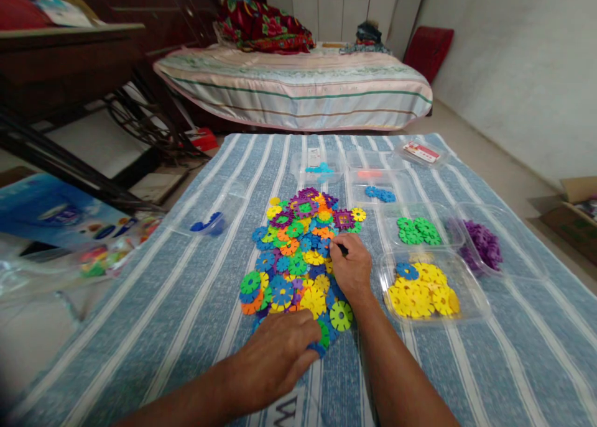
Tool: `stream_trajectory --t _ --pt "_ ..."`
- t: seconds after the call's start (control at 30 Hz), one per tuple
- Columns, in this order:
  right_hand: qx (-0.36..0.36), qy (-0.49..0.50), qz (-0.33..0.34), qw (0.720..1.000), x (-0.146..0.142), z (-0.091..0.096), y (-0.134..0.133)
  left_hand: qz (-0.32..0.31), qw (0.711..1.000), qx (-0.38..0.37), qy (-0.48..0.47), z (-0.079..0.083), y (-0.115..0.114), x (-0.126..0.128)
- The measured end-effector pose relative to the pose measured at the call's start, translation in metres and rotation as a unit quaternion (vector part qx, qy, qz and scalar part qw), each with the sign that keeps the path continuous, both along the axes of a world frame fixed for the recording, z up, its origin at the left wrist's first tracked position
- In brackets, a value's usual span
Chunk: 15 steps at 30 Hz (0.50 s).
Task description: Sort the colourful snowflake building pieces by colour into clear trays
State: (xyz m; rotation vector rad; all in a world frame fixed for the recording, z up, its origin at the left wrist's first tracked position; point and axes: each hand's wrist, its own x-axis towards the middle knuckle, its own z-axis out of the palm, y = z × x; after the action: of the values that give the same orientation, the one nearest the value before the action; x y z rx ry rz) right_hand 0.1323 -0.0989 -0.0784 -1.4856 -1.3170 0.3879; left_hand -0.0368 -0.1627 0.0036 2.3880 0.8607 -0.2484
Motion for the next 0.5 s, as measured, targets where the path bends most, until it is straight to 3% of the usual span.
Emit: stream_trajectory --t 0.27,0.5 --pt "0.008 -0.005 0.003 1.0 -0.001 -0.002 0.001 0.07 0.989 -0.048 -0.123 0.002 0.014 0.007" --pt "-0.001 0.009 0.007 1.0 0.0 -0.011 0.002 0.083 0.969 -0.069 -0.222 0.014 0.028 0.053"
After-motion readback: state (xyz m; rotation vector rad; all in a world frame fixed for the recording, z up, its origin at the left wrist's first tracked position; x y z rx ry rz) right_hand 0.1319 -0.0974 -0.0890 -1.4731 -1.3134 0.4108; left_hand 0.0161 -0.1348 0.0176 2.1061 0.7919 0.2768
